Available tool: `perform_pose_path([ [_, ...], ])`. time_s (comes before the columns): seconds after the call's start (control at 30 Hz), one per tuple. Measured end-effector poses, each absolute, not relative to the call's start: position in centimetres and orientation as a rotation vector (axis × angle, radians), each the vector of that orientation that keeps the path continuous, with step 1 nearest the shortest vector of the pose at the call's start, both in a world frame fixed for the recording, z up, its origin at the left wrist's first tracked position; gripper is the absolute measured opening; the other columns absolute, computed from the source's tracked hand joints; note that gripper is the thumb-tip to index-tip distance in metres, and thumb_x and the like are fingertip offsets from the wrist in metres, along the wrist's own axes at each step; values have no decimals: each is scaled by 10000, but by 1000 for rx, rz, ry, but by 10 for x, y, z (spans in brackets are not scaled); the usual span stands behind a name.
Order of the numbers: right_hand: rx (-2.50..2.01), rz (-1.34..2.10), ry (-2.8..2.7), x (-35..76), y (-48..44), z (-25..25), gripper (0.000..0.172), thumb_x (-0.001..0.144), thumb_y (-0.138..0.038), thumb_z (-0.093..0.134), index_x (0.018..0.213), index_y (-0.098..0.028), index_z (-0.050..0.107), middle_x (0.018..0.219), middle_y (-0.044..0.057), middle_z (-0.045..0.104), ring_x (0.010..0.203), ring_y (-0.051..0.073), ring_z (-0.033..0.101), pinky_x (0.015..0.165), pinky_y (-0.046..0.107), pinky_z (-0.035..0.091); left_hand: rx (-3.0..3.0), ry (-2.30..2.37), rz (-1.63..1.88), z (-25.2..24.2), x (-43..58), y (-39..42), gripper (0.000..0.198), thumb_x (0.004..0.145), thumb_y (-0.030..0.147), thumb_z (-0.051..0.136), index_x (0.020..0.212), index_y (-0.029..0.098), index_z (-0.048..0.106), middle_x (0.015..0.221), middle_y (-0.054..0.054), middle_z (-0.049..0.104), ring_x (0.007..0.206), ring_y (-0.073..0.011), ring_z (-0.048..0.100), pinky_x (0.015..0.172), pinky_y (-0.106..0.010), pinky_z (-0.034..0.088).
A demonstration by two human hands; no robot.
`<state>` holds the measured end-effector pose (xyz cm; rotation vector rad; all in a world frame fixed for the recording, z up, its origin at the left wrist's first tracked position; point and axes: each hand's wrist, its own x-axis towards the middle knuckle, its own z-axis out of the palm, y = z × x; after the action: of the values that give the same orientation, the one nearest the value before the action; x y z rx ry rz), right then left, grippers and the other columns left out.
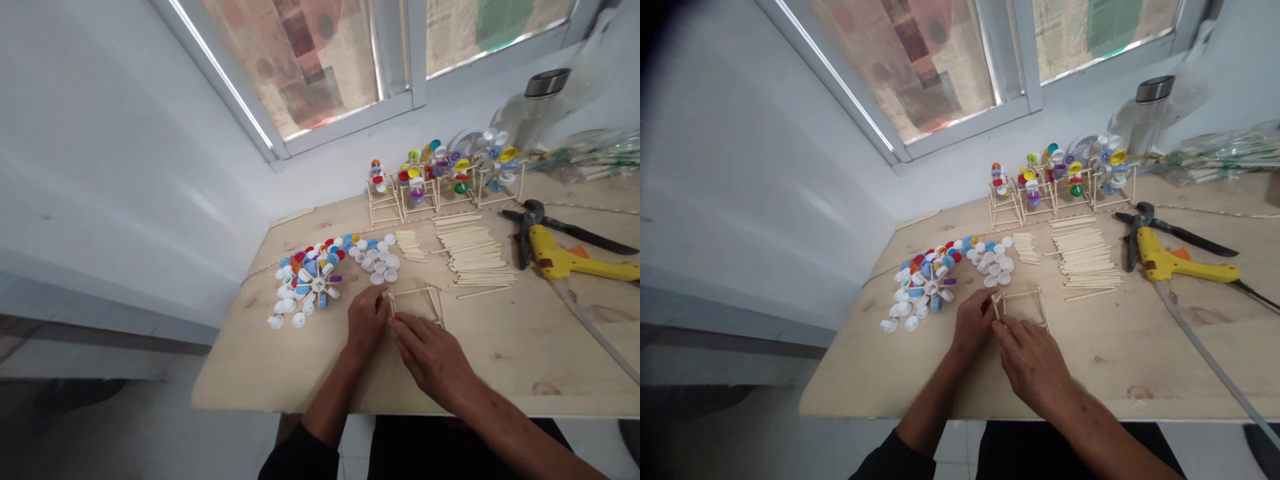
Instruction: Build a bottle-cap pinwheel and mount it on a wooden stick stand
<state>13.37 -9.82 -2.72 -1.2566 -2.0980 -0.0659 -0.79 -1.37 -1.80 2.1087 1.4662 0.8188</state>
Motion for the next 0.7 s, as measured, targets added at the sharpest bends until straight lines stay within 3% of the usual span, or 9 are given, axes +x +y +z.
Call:
perform_pose_path([
  [0.23, -1239, -86, -2094, 135, -98, -28, 318, 909, -152, 416, 1174, -101, 585, 1147, 156, 661, 961, 231, 645, 789, 369, 551, 1751, 1384, 1040, -16, -12, -48, 223, 842, 203, 520, 1001, 151, 667, 861, -66, 700, 748, -172, 634, 663, -276, 491],
  [0.43, -1215, -129, -2073, 135, -99, -26, 286, 909, -155, 429, 1135, -114, 599, 1126, 147, 678, 938, 217, 660, 785, 351, 552, 1600, 1331, 1172, -17, -2, -69, 196, 876, 241, 509, 941, 160, 675, 874, -60, 696, 814, -176, 638, 756, -283, 493],
  [0.7, -1205, -135, -2058, 136, -99, -29, 279, 896, -139, 430, 1123, -117, 591, 1115, 143, 683, 958, 220, 658, 799, 357, 559, 1545, 1327, 1180, -20, 4, -69, 177, 856, 296, 565, 881, 155, 669, 796, -44, 678, 739, -168, 618, 694, -273, 489],
])
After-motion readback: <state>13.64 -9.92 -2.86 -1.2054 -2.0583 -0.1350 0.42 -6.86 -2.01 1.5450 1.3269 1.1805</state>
